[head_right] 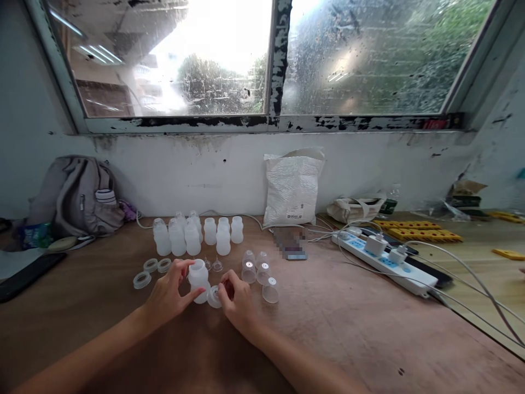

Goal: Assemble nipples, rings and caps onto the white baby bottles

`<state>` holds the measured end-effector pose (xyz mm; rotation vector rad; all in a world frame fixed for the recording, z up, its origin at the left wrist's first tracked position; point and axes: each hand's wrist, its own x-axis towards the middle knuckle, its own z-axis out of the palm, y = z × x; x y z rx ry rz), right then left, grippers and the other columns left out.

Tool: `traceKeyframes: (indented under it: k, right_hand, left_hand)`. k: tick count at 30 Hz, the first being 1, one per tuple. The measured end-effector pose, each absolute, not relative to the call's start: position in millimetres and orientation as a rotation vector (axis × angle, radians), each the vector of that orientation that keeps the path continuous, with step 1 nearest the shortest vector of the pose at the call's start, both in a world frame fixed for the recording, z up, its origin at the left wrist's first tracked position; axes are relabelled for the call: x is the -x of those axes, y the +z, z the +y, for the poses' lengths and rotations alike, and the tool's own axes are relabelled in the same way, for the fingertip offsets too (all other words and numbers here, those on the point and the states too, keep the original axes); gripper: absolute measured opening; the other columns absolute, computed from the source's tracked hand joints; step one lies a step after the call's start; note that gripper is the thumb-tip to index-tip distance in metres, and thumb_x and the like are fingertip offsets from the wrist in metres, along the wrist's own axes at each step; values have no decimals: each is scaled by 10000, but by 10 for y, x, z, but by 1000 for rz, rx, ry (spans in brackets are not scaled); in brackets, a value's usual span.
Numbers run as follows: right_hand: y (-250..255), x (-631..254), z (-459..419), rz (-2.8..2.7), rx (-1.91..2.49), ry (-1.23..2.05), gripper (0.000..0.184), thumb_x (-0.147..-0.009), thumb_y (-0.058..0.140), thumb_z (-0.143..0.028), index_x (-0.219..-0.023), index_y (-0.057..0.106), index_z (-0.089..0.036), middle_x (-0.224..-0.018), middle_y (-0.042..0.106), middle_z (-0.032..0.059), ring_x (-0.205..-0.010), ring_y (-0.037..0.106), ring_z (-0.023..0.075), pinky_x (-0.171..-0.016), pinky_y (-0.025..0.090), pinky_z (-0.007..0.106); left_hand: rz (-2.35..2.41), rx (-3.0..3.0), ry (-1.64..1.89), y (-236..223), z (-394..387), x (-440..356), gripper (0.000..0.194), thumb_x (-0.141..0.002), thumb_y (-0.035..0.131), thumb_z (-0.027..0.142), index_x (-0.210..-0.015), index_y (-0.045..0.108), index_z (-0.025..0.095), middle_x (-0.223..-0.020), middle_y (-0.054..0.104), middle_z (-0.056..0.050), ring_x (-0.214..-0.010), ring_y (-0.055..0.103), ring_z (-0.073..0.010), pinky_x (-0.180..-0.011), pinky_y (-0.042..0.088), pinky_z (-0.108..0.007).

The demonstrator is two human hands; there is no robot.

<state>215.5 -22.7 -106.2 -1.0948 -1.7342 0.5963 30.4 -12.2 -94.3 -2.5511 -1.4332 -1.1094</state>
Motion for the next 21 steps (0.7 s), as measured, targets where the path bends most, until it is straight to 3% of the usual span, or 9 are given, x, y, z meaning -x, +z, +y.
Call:
traceKeyframes:
  k: [3, 9, 13, 17, 21]
  right_hand:
    - [-1081, -2159, -211, -1736, 1109, 609, 96, -780, 453, -213, -686, 460, -195, -587, 474, -23, -519, 435, 115, -499, 337, 234]
    - [-1153, -2241, -105, -1532, 1101, 714, 116, -810, 451, -305, -781, 480, -196, -619, 509, -14, -484, 452, 108, -447, 359, 227]
    - [-1225, -2225, -51, -1402, 1068, 900, 132, -815, 440, -329, -817, 454, -198, -674, 545, -6, -444, 472, 96, -418, 386, 225]
    - [-1242, -2178, -43, -1279, 1081, 1073, 151, -793, 459, -347, -831, 443, -202, -739, 562, 6, -472, 514, 108, -410, 415, 229]
    - [-1193, -2191, -24, -1190, 1057, 1066, 177, -772, 482, -348, -847, 431, -196, -789, 556, 16, -483, 532, 109, -412, 433, 236]
  left_hand:
    - [-1619, 2507, -1309, -1099, -67, -332, 729, -618, 655, 474, -1190, 287, 212, -1043, 455, -74, -872, 519, -210, -673, 466, -334]
    - [-1669, 2669, -1322, -1252, -26, -361, 382, -653, 634, 384, -940, 470, 192, -902, 523, -43, -852, 523, -217, -742, 452, -374]
    - [-1565, 2712, -1342, -1237, -33, -294, 381, -689, 605, 317, -1010, 432, 204, -937, 512, -49, -863, 528, -205, -757, 458, -355]
    - [-1515, 2668, -1280, -1229, 0, -196, 442, -670, 628, 355, -1054, 459, 214, -1028, 456, -80, -951, 496, -238, -791, 450, -364]
    - [-1548, 2686, -1294, -1213, 22, -137, 475, -693, 610, 368, -1098, 405, 228, -1031, 492, -57, -919, 507, -215, -784, 439, -347]
